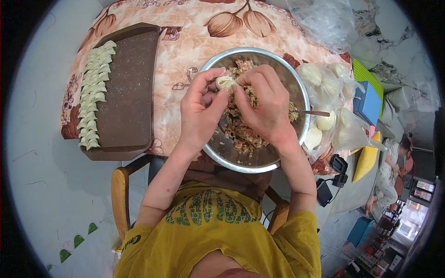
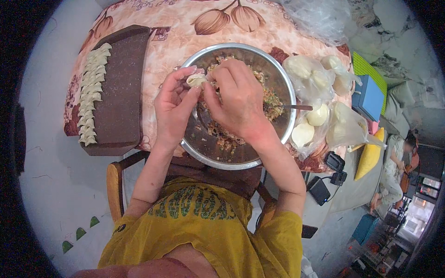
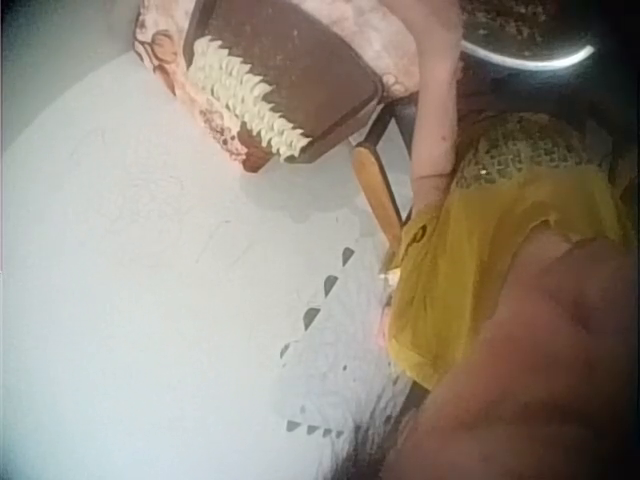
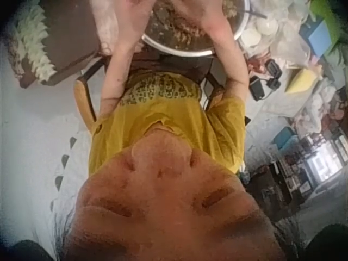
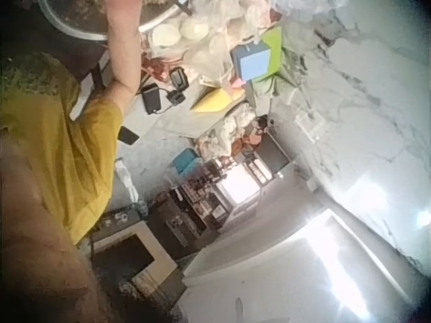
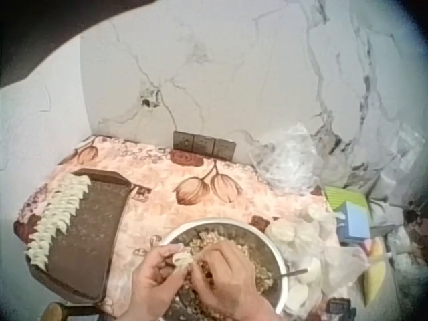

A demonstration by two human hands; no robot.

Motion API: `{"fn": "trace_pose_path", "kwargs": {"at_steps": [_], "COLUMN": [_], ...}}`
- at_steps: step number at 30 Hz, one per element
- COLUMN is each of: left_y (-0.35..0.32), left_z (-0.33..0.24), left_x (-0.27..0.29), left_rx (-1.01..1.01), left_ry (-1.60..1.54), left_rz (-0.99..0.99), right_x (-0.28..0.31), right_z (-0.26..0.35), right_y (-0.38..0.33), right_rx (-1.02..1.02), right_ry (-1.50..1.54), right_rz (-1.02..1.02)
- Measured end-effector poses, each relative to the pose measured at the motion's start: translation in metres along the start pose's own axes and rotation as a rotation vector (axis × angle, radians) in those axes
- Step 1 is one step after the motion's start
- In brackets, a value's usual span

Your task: The recorder is preparing dumplings by scooping filling onto wrappers and pinching them closed.

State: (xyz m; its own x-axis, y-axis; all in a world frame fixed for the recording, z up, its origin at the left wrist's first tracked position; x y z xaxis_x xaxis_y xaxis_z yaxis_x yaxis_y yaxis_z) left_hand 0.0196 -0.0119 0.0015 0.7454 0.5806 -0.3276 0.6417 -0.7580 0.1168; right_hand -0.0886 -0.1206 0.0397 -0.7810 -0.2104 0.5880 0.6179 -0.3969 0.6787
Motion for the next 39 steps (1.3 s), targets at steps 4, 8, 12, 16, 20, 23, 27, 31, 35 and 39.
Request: {"fn": "trace_pose_path", "kwargs": {"at_steps": [4,8,12,16,20,23,27,31,35,39], "left_y": [-0.0006,-0.0002,0.0008,0.0008,0.0008,0.0008,0.0008,0.0005,0.0011,-0.0006], "left_z": [0.0015,0.0024,0.0065,0.0029,0.0030,0.0034,0.0020,0.0006,0.0021,0.0008], "left_x": [0.0019,0.0032,0.0025,0.0046,0.0038,0.0050,0.0049,0.0032,0.0021,0.0023], "left_rx": [0.026,-0.007,-0.019,0.025,-0.014,-0.012,-0.065,-0.030,-0.034,0.007], "left_ry": [0.051,0.098,0.047,0.044,0.071,0.114,0.170,0.152,0.125,0.016], "left_rz": [0.012,0.043,0.025,0.037,0.025,0.036,0.050,0.057,0.057,0.027], "right_x": [-0.0009,-0.0020,-0.0015,0.0018,0.0042,0.0038,-0.0003,0.0015,0.0002,0.0009], "right_z": [-0.0024,-0.0015,0.0009,0.0007,0.0012,0.0002,-0.0019,-0.0010,0.0020,0.0019], "right_y": [-0.0005,0.0004,0.0019,0.0002,0.0006,0.0011,0.0005,0.0017,0.0023,0.0023], "right_rx": [0.014,0.065,0.085,0.085,0.043,0.027,0.114,0.121,0.115,0.119], "right_ry": [0.007,-0.023,-0.063,-0.067,-0.027,-0.010,0.000,-0.021,-0.036,-0.015], "right_rz": [0.027,0.013,0.024,0.030,0.016,0.018,0.006,0.028,0.027,0.060]}}
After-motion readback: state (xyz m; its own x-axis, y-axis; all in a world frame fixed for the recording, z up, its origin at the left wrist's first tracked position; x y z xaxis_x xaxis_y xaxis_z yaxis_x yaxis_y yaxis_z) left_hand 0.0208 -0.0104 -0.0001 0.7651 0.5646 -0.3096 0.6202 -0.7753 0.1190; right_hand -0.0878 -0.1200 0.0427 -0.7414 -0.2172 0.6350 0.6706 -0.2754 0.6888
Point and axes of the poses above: each hand's wrist, its own y-axis towards the middle knuckle, its own x-axis out of the back of the hand, z = x × y, the point moved 2 cm from there along y, towards the middle knuckle, and after that the axes turned 3 degrees about -z, right-handed, at the moved point
